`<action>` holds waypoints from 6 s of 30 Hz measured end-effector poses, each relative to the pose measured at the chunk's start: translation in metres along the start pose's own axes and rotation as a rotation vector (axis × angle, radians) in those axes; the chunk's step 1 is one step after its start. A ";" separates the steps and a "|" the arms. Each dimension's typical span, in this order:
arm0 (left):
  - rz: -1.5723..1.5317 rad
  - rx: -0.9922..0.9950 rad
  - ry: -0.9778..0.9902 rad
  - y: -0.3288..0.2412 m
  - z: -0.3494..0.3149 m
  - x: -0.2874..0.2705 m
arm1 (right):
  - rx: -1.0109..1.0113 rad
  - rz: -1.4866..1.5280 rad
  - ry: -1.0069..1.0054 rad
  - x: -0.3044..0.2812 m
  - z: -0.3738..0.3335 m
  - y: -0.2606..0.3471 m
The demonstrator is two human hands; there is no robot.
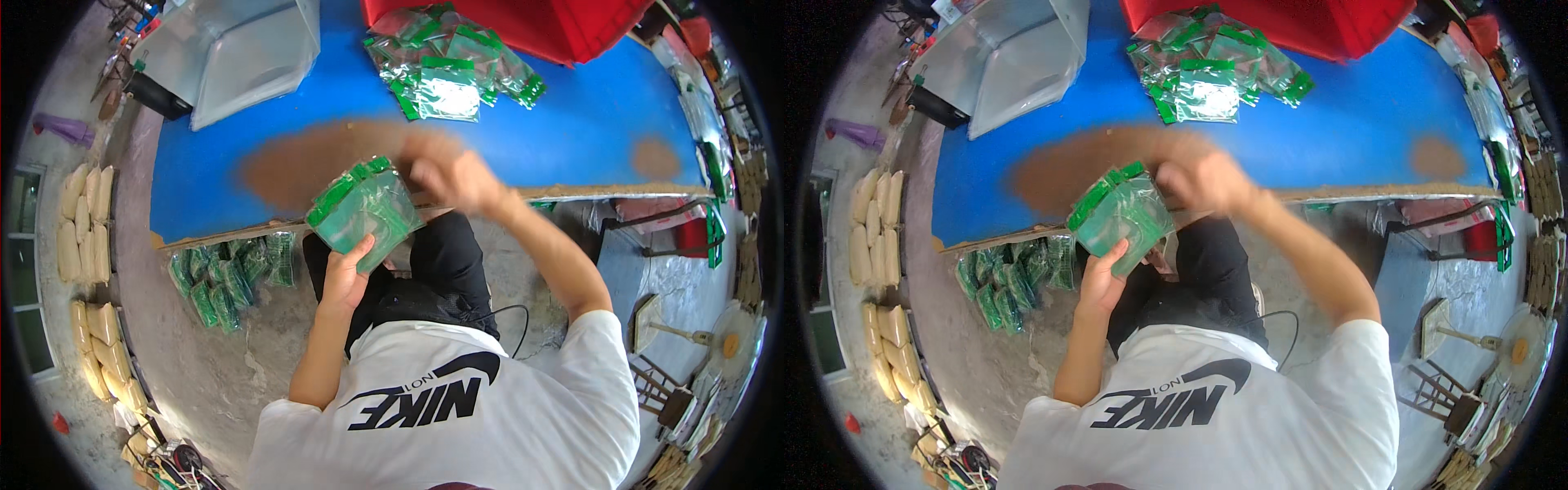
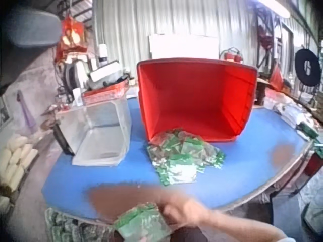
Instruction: The recorder is counting and stacking small green packets and placing them into a larger clear plastic bag.
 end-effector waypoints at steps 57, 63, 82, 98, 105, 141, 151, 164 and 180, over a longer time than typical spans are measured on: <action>-0.251 0.044 -0.001 0.003 -0.012 -0.042 | -0.175 -0.173 -0.323 0.009 0.009 0.024; -0.220 0.009 0.049 0.011 -0.004 -0.045 | 0.196 -0.574 -0.685 -0.060 0.036 -0.002; -0.203 -0.004 0.112 0.000 -0.001 -0.026 | -0.119 0.192 -0.329 0.021 -0.009 0.034; -0.247 0.017 0.057 0.003 -0.005 -0.042 | -0.007 0.069 -0.246 -0.002 0.023 0.014; -0.420 -0.010 0.088 0.027 -0.012 -0.052 | 0.451 -0.616 -0.537 -0.114 0.016 -0.126; -0.365 0.107 0.040 0.002 -0.015 -0.076 | 0.060 -0.801 -0.345 -0.014 0.062 0.010; -0.365 0.086 0.013 0.005 -0.017 -0.079 | 0.059 -0.141 -0.396 -0.013 0.048 0.025; -0.652 0.115 0.088 0.017 -0.016 -0.041 | -0.156 -0.045 -0.277 0.036 0.042 0.051; -0.463 0.137 0.109 0.002 -0.018 -0.050 | 0.096 -0.011 -0.495 -0.046 0.074 -0.006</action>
Point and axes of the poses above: each hand's wrist, its own z-axis towards the middle knuckle, its own x-axis out of the palm, y = z × x, the point moved 9 cm from there along z, towards the middle knuckle, and after that the axes turned 4 degrees about z, right-handed, at the moved point
